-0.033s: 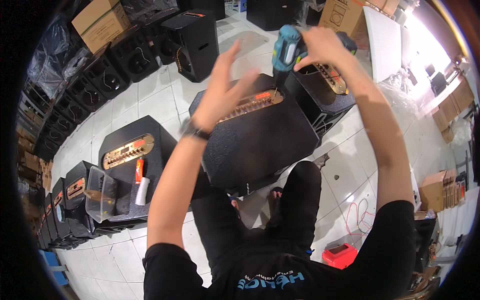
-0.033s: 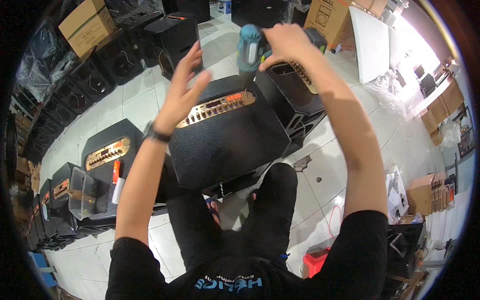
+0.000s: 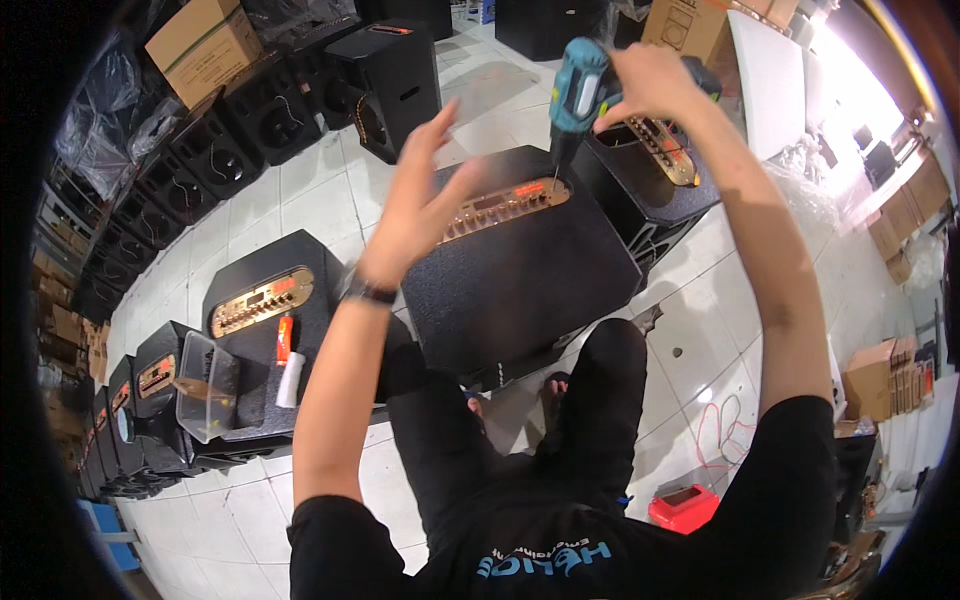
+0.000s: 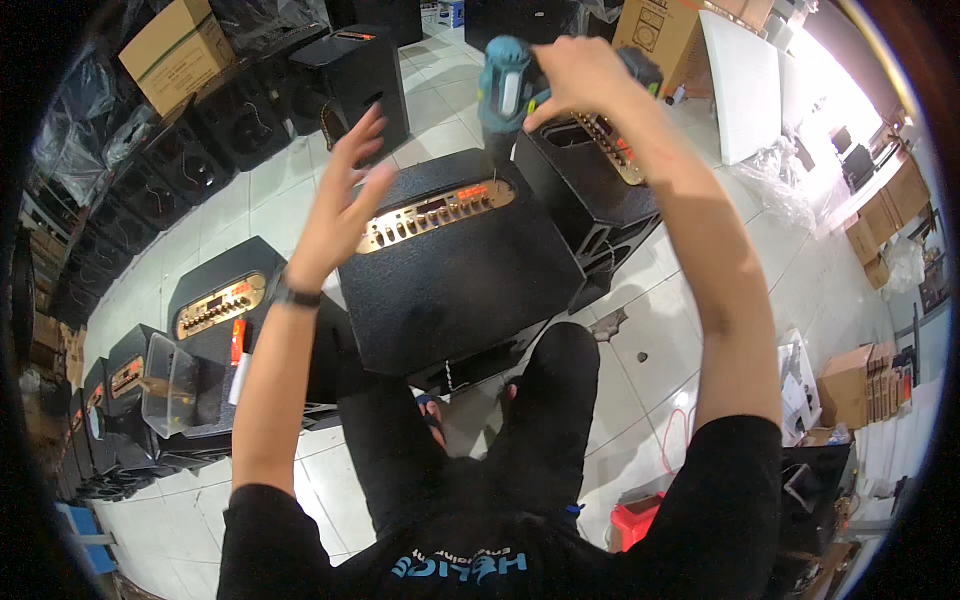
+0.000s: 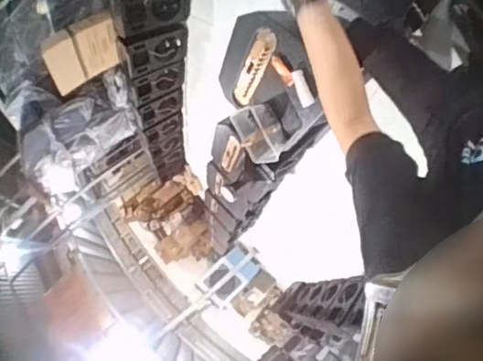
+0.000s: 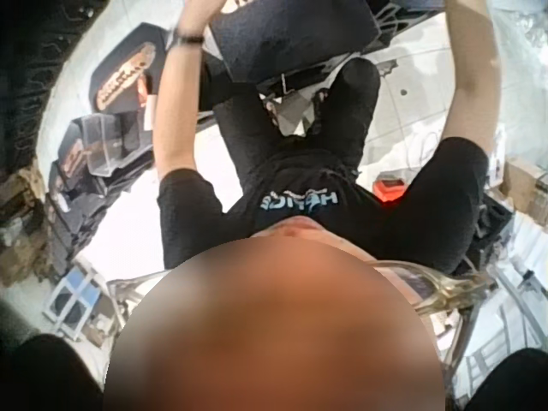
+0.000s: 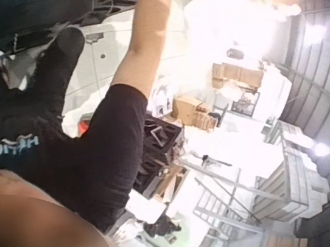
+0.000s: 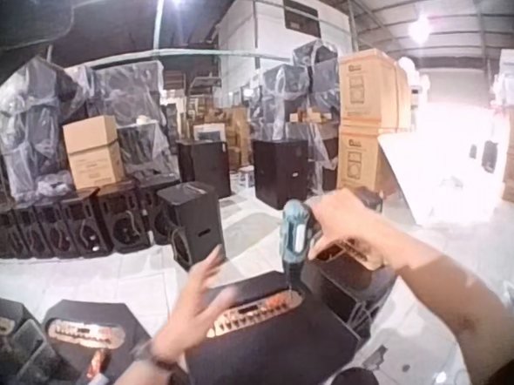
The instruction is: The person assembles a black speaker by attaching a metal grille to its front using a cordless drill and screws. They position the grille, insert screws, and tighten them with the drill, then briefly inspect the assembled unit.
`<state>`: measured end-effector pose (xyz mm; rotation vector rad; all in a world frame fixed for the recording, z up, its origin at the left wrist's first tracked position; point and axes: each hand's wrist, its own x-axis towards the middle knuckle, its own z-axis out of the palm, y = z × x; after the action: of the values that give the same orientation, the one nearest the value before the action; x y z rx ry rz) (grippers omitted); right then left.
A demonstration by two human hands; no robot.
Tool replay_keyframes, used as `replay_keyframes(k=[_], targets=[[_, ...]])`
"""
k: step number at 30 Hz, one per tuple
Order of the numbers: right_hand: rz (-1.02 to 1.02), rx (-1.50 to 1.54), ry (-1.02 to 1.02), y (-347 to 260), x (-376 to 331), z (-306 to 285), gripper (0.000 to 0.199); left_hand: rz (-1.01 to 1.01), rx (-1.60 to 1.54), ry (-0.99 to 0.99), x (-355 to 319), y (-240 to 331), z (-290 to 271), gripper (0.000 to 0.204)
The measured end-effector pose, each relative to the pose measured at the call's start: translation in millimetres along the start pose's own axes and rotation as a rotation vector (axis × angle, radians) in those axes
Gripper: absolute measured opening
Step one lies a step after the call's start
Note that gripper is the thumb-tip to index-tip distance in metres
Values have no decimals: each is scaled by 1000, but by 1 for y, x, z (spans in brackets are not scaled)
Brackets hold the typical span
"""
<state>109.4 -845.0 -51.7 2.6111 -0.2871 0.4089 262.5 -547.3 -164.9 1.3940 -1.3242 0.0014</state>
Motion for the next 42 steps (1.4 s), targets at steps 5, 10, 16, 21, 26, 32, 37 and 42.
replay_keyframes(k=[5,10,16,21,26,32,37,42], targets=[[229,251,298,7,-50,-59,76,-404,224,187,-175,26,-91,36],[443,1053,96,-49,-132,-56,55,-377,428,326,-306,70,-69,13],[922,1400,21,-144,-160,-17,52,-449,486,59,-343,67,-10,19],[749,1612,412,-191,-123,29,54,-545,623,19,-378,45,14,21],[680,1564,558,-210,-99,65,47,-540,698,-16,-385,50,18,13],[755,1512,591,-226,-94,73,42,-548,656,-70,-399,71,25,12],[623,1590,496,-209,-100,92,23,-590,448,83,-412,88,28,22],[501,1973,655,-296,-88,20,22,-645,401,238,-449,102,14,29]])
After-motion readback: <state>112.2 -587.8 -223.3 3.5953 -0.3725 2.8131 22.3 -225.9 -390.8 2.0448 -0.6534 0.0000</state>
